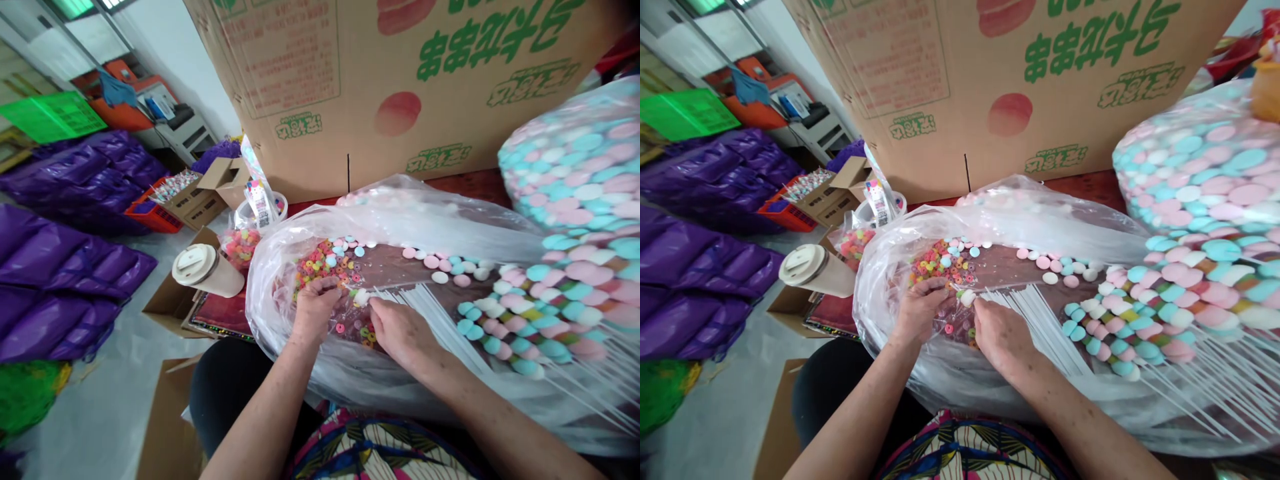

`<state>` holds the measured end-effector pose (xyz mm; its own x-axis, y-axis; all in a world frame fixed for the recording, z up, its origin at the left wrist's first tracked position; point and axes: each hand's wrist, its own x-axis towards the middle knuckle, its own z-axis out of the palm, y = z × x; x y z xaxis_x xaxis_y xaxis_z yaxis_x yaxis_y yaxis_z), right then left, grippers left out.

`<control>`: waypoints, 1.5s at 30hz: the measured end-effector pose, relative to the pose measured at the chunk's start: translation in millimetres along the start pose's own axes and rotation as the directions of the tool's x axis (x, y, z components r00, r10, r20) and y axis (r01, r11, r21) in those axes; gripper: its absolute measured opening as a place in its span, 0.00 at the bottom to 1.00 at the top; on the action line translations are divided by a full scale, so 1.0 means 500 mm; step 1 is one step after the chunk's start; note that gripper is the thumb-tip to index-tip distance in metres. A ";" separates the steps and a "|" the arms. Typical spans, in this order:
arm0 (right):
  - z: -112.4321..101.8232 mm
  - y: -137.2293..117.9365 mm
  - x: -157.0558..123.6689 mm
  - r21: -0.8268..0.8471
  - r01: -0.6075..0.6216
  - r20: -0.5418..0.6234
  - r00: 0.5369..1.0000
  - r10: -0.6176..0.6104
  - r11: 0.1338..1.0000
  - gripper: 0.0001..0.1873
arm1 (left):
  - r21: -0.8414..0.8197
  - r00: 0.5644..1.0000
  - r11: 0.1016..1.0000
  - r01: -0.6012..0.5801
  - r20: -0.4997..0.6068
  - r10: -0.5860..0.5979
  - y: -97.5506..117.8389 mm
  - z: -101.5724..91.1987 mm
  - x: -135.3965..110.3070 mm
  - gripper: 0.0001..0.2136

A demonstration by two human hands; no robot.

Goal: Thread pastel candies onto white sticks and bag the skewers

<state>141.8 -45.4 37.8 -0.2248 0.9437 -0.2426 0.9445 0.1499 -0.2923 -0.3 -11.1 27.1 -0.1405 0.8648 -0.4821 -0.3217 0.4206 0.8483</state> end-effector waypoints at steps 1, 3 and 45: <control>0.000 -0.001 -0.003 -0.020 -0.002 0.004 1.000 0.002 1.000 0.14 | 0.002 1.000 1.000 -0.018 0.002 0.018 -0.004 0.001 -0.001 0.12; -0.003 -0.003 -0.007 -0.054 -0.004 0.012 1.000 0.005 0.999 0.13 | 0.021 0.998 0.998 -0.058 0.015 0.058 -0.012 0.001 -0.002 0.10; -0.028 -0.026 0.069 0.961 0.172 -0.162 0.985 -0.063 0.215 0.13 | -0.258 0.927 0.960 -0.109 0.323 0.192 0.048 -0.021 -0.042 0.14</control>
<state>124.9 -10.7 46.0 -0.2419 0.9678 -0.0702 -0.0656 -0.0885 -0.9939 -14.8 -22.3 55.3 0.1102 0.9707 -0.2137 -0.5353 0.2391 0.8101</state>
